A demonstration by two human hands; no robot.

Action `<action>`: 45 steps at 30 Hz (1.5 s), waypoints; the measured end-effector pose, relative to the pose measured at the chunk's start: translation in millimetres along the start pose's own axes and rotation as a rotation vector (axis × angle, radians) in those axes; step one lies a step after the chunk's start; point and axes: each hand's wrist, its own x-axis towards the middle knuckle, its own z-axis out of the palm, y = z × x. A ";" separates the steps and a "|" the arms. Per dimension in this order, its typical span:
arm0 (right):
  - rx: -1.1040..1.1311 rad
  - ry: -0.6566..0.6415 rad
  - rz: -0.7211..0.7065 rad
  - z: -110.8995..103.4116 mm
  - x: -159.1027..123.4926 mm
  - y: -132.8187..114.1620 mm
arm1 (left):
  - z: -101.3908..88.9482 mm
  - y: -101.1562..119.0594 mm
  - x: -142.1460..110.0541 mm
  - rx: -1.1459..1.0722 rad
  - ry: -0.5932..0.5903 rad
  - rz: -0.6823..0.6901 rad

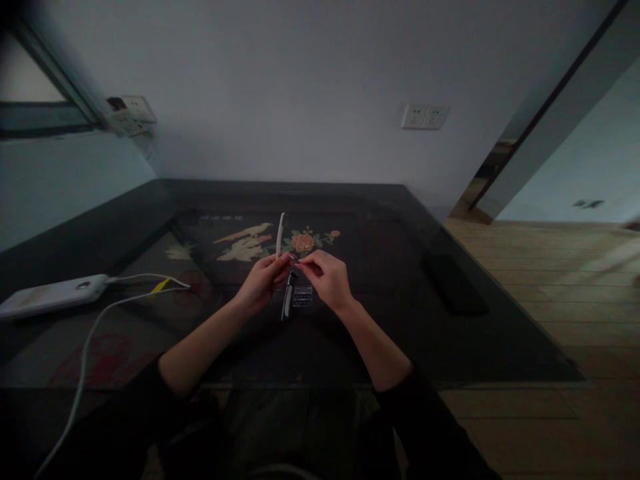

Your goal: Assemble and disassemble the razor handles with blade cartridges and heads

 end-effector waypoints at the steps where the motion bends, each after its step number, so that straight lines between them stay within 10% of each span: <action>1: -0.012 0.000 -0.001 0.0 -0.4 0.0 | 0.1 -0.2 -0.1 0.004 -0.003 -0.001; 20: -0.040 -0.082 -0.017 -0.6 0.6 1.3 | -0.3 0.0 -1.3 0.058 -0.014 0.010; 45: 0.282 -0.559 0.136 -23.6 13.2 16.7 | -8.6 3.1 -1.5 0.294 -0.184 -0.165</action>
